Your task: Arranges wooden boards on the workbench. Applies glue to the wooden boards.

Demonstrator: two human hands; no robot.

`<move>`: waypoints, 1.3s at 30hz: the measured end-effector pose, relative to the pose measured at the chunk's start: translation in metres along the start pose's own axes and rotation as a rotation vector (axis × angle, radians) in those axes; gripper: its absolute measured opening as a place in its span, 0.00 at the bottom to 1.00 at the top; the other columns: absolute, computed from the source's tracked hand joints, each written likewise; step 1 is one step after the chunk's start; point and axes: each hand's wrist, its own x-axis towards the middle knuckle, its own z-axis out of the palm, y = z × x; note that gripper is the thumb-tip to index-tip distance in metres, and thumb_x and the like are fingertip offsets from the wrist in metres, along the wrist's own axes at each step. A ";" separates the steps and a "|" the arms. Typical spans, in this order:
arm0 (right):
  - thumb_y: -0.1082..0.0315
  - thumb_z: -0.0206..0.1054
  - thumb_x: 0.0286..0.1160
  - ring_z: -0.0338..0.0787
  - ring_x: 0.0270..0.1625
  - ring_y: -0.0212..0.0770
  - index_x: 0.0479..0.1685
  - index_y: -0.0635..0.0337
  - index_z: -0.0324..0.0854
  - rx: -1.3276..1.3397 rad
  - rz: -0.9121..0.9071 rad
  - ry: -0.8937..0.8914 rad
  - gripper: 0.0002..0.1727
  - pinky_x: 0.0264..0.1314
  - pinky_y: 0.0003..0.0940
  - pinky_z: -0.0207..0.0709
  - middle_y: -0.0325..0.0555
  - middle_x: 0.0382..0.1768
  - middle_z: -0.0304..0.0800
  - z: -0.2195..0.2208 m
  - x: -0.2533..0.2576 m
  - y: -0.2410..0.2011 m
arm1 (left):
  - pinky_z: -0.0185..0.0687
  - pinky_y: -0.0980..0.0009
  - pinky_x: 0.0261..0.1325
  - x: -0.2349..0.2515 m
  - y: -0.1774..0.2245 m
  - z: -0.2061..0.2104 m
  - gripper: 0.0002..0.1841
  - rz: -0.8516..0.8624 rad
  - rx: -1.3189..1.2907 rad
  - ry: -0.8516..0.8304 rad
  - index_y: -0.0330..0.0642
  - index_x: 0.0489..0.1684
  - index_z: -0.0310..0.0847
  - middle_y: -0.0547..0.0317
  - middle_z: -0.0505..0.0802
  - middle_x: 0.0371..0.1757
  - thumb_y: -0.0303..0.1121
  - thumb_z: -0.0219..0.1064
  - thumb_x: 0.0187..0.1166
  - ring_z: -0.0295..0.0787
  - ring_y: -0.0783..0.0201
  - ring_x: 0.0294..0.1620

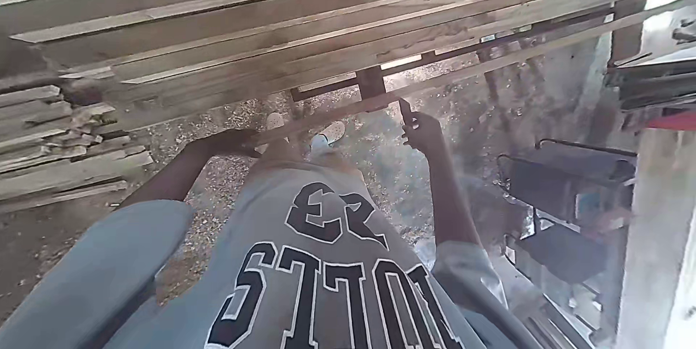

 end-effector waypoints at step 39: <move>0.70 0.63 0.79 0.87 0.63 0.65 0.85 0.54 0.67 -0.002 0.041 0.450 0.31 0.59 0.61 0.86 0.70 0.72 0.75 0.191 -0.015 -0.082 | 0.84 0.33 0.42 -0.032 0.008 0.006 0.29 -0.169 0.258 0.275 0.42 0.67 0.75 0.39 0.92 0.46 0.50 0.73 0.72 0.93 0.35 0.47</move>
